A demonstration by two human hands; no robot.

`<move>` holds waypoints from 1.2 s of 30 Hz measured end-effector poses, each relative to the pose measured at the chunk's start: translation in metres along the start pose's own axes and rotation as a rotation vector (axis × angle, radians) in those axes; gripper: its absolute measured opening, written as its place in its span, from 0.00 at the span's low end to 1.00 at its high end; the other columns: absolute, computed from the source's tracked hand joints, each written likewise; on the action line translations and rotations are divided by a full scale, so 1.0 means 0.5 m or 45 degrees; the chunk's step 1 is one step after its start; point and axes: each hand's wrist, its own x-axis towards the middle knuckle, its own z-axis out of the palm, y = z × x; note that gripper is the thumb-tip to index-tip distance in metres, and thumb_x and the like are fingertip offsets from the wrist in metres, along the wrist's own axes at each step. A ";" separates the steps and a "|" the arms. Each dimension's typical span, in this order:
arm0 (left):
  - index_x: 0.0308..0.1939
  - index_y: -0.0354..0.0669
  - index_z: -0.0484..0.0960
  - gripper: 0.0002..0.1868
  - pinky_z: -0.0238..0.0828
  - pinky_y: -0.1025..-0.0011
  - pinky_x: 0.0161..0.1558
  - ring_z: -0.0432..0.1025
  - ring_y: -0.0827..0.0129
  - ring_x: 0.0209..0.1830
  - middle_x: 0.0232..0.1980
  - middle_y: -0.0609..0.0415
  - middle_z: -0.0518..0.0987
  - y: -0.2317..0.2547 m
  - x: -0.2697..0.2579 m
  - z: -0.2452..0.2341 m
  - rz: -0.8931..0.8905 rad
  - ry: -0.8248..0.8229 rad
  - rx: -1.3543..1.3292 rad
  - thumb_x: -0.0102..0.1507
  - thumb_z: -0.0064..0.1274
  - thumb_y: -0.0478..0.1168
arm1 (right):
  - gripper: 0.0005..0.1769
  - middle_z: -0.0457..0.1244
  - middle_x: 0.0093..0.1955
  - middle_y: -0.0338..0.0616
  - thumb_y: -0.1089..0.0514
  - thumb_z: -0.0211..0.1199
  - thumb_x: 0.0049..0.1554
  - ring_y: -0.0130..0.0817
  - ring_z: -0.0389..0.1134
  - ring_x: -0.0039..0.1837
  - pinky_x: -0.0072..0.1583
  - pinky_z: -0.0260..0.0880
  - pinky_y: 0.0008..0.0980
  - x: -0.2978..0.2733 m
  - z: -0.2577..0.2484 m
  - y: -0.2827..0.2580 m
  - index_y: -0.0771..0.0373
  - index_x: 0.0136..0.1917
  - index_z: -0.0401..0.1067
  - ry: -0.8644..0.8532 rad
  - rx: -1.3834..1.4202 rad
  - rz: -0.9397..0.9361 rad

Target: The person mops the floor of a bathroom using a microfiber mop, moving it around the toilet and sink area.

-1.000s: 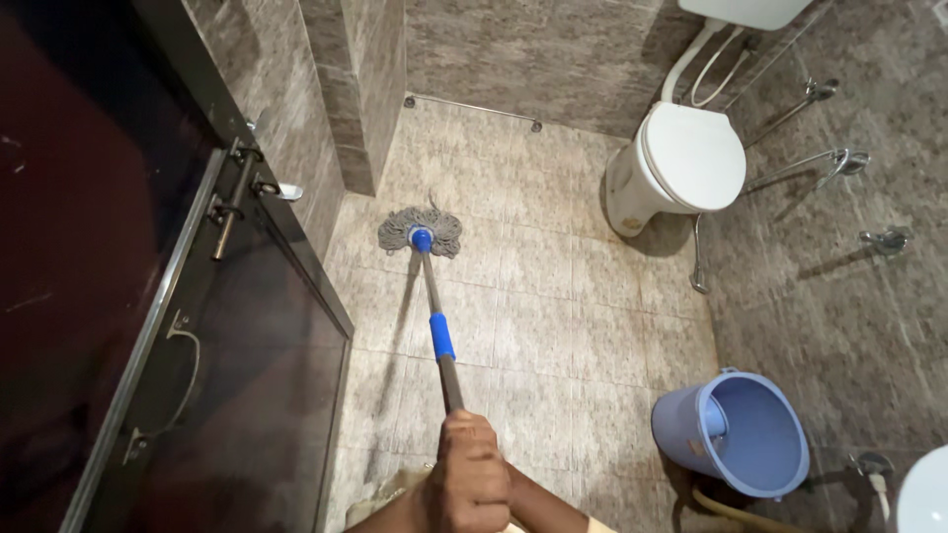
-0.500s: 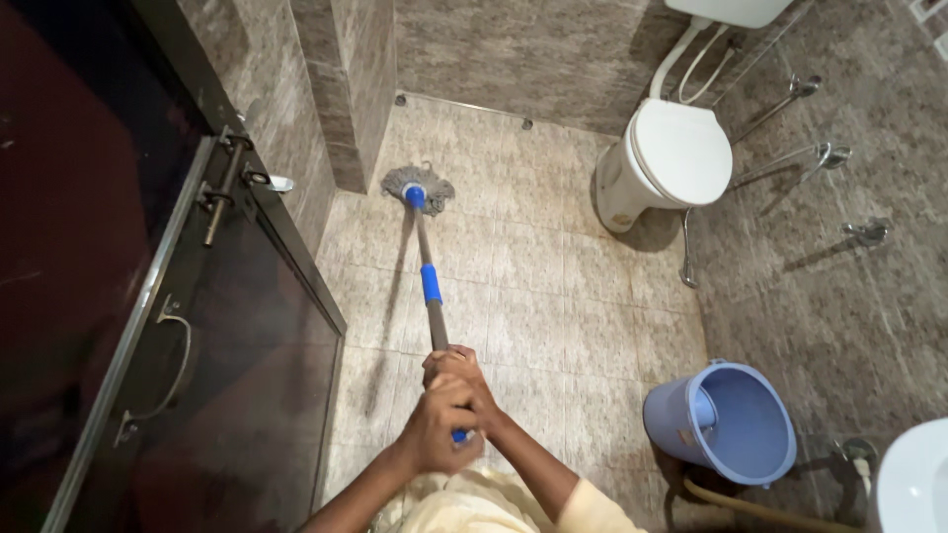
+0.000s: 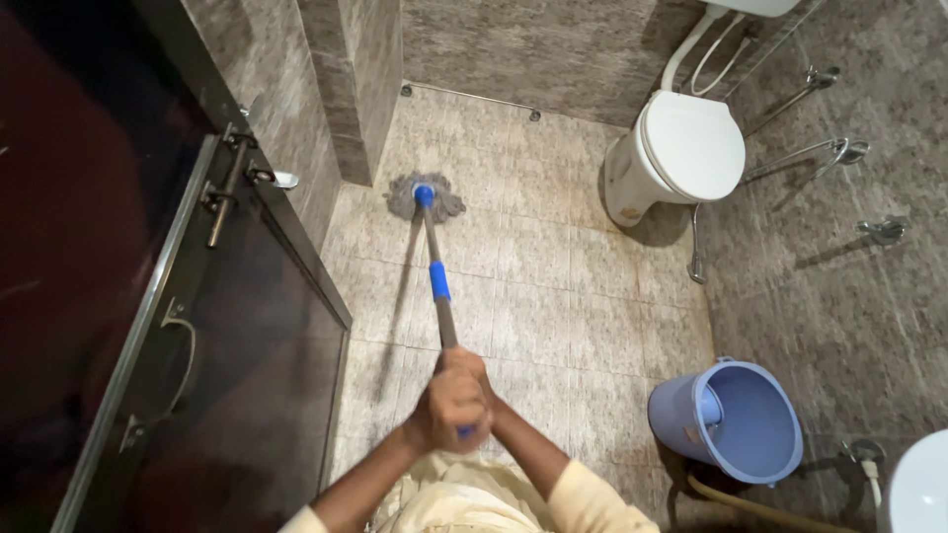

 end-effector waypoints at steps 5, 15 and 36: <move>0.18 0.41 0.73 0.13 0.67 0.61 0.38 0.70 0.60 0.31 0.27 0.53 0.71 -0.034 -0.113 0.006 -0.311 -0.123 0.283 0.53 0.62 0.34 | 0.11 0.60 0.40 0.40 0.59 0.51 0.64 0.37 0.63 0.48 0.68 0.60 0.41 0.028 0.028 0.044 0.61 0.39 0.65 -0.192 0.096 0.173; 0.17 0.44 0.68 0.15 0.66 0.60 0.42 0.71 0.61 0.31 0.28 0.55 0.70 0.152 0.103 -0.050 0.122 0.129 -0.091 0.51 0.60 0.36 | 0.07 0.63 0.41 0.40 0.59 0.55 0.58 0.36 0.65 0.49 0.64 0.61 0.41 0.026 -0.002 -0.259 0.62 0.40 0.70 0.222 -0.016 -0.204; 0.19 0.40 0.71 0.13 0.64 0.61 0.42 0.68 0.60 0.29 0.26 0.54 0.69 0.130 0.056 -0.060 -0.256 0.085 0.005 0.53 0.60 0.36 | 0.08 0.59 0.35 0.40 0.57 0.59 0.54 0.36 0.59 0.41 0.47 0.60 0.35 0.059 -0.006 -0.147 0.61 0.35 0.67 -0.077 -0.016 0.187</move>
